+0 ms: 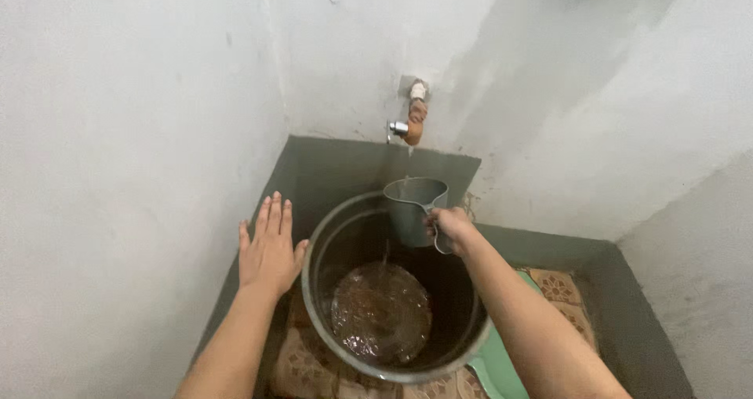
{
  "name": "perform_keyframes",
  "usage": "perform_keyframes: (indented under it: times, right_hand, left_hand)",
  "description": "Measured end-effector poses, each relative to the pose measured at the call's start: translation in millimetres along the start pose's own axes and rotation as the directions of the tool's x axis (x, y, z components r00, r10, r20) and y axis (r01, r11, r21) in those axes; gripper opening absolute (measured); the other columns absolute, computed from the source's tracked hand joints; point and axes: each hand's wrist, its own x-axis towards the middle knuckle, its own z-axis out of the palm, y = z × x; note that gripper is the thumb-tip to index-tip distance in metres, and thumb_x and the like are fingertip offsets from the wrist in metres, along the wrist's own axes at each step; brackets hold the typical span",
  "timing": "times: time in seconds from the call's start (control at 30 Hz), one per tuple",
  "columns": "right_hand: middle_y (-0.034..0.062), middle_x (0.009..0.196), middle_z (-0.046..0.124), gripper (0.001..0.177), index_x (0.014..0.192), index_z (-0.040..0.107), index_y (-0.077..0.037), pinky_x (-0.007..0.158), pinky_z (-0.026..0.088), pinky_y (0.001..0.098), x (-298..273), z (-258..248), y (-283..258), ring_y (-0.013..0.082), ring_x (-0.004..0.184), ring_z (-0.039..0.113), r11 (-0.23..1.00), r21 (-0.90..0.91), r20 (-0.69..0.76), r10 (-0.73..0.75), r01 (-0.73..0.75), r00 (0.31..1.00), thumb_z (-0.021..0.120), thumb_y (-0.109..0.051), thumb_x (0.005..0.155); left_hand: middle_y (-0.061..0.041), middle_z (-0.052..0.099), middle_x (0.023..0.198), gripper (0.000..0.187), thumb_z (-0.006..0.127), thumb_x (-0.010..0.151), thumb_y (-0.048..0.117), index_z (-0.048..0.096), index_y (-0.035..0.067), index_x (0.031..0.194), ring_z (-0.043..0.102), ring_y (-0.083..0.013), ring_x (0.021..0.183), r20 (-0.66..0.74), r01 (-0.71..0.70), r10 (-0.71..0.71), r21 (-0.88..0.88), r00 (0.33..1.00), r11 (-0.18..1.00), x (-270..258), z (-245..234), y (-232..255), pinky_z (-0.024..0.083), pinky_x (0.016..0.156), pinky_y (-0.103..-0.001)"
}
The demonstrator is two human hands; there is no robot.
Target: The person scrubs the interior walls of a large water container using a steel wool pad, rinses it with water from a tap and a plastic scoop, and tilts the container to empty the water into a floor drain.
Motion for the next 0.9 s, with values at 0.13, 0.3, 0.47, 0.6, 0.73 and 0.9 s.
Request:
perform_keyframes:
  times: [0.13,0.3,0.47,0.6,0.73,0.9]
  right_hand:
    - [0.0153,0.085,0.071,0.011,0.097,0.063,0.005,0.062,0.057,0.0364,-1,29,-22,0.0242,0.067,0.068,0.982,0.147,0.061,0.114,-0.122,0.992,0.056,-0.003,0.096]
    - [0.0163,0.082,0.066,0.011,0.094,0.063,0.009,0.057,0.052,0.0387,21,30,-12,0.0238,0.062,0.064,0.983,-0.104,0.041,0.157,-0.152,0.987,0.058,0.0,0.095]
    - [0.0156,0.082,0.061,0.009,0.093,0.064,0.006,0.057,0.045,0.0355,28,23,-5,0.021,0.062,0.056,0.992,-0.022,0.021,0.126,-0.126,0.992,0.06,-0.002,0.093]
    - [0.0109,0.084,0.063,0.02,0.105,0.068,0.008,0.059,0.045,0.033,17,20,-16,0.0171,0.065,0.055,0.986,-0.148,0.01,0.074,-0.071,0.997,0.06,-0.005,0.093]
    - [0.0096,0.086,0.071,0.039,0.127,0.064,0.002,0.062,0.049,0.0296,15,11,-24,0.0151,0.066,0.057,0.993,-0.117,0.065,0.018,-0.01,0.998,0.059,-0.002,0.089]
    - [0.0128,0.09,0.072,0.044,0.135,0.064,-0.008,0.058,0.043,0.0334,-12,-38,-36,0.0164,0.065,0.055,0.941,-0.317,0.094,0.151,-0.115,0.984,0.064,-0.007,0.09]
  left_hand:
    - [0.0,0.002,0.171,0.08,0.043,0.099,0.052,0.009,0.017,0.162,0.003,-0.0153,0.156,-0.01,-0.044,0.044,0.008,0.999,0.999,23,0,-9,0.013,0.125,-0.052]
    - [0.0,0.002,0.171,0.08,0.044,0.099,0.053,0.01,0.017,0.162,0.003,-0.0156,0.155,0.012,-0.073,0.073,-0.023,0.997,0.997,47,5,-12,0.011,0.125,-0.052]
    - [0.0,0.003,0.171,0.078,0.044,0.1,0.051,0.011,0.017,0.162,0.004,-0.0159,0.156,0.003,-0.108,0.109,-0.009,0.994,0.994,61,11,-13,0.012,0.125,-0.052]
    - [-0.001,0.002,0.171,0.079,0.044,0.1,0.051,0.011,0.016,0.162,0.004,-0.0163,0.156,0.035,-0.117,0.117,-0.019,0.992,0.993,65,19,-12,0.012,0.125,-0.053]
    - [-0.001,0.001,0.171,0.079,0.043,0.1,0.052,0.009,0.018,0.162,0.004,-0.0161,0.155,0.1,-0.105,0.107,-0.019,0.989,0.994,69,26,-14,0.01,0.126,-0.053]
    - [-0.002,0.001,0.171,0.079,0.044,0.1,0.052,0.011,0.016,0.162,0.004,-0.0171,0.156,0.071,-0.129,0.128,0.012,0.989,0.992,68,38,-21,0.012,0.124,-0.053]
